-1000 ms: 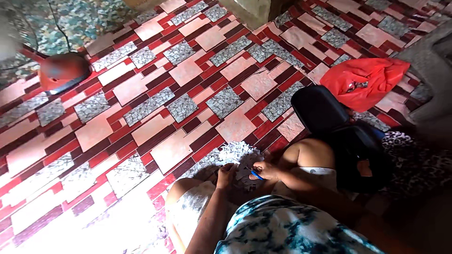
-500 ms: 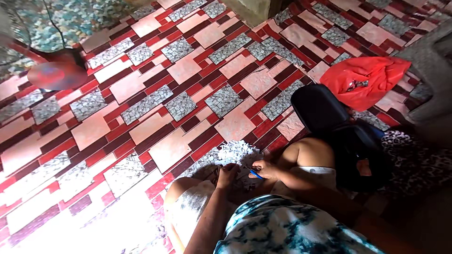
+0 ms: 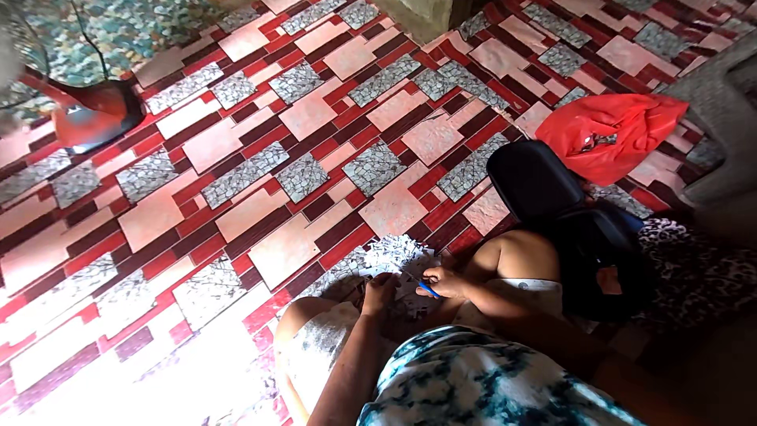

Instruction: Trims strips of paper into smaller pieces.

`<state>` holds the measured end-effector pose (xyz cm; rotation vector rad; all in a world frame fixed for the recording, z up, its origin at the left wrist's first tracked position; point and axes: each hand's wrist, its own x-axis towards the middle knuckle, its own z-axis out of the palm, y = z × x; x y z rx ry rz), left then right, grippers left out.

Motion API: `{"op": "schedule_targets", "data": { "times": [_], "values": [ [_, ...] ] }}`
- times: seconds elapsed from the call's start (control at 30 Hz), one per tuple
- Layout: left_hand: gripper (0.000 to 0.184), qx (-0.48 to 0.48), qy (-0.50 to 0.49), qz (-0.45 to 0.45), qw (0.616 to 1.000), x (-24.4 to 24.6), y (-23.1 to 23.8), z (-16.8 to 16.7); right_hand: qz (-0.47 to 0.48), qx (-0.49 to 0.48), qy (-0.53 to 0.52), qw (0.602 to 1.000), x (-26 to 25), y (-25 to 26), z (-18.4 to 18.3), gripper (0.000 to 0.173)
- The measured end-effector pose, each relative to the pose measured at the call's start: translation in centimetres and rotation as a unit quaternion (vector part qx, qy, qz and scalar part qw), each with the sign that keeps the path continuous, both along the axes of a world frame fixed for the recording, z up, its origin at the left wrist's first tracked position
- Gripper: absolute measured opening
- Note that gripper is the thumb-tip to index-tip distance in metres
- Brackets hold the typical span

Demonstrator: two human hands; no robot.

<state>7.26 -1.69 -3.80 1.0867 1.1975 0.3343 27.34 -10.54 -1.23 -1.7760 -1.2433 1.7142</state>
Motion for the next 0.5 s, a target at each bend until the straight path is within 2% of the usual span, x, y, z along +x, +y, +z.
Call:
{"op": "schedule_targets", "data": {
  "times": [0.23,0.5],
  "values": [
    [0.014,-0.008,-0.004,0.003,1.000,0.21,-0.21,0.18,0.030,0.013,-0.009,0.999,-0.06,-0.03,-0.28,0.042],
    [0.014,-0.014,-0.012,-0.005,1.000,0.28,-0.23,0.04,0.007,0.030,0.006,1.000,-0.10,-0.12,-0.18,0.036]
  ]
}}
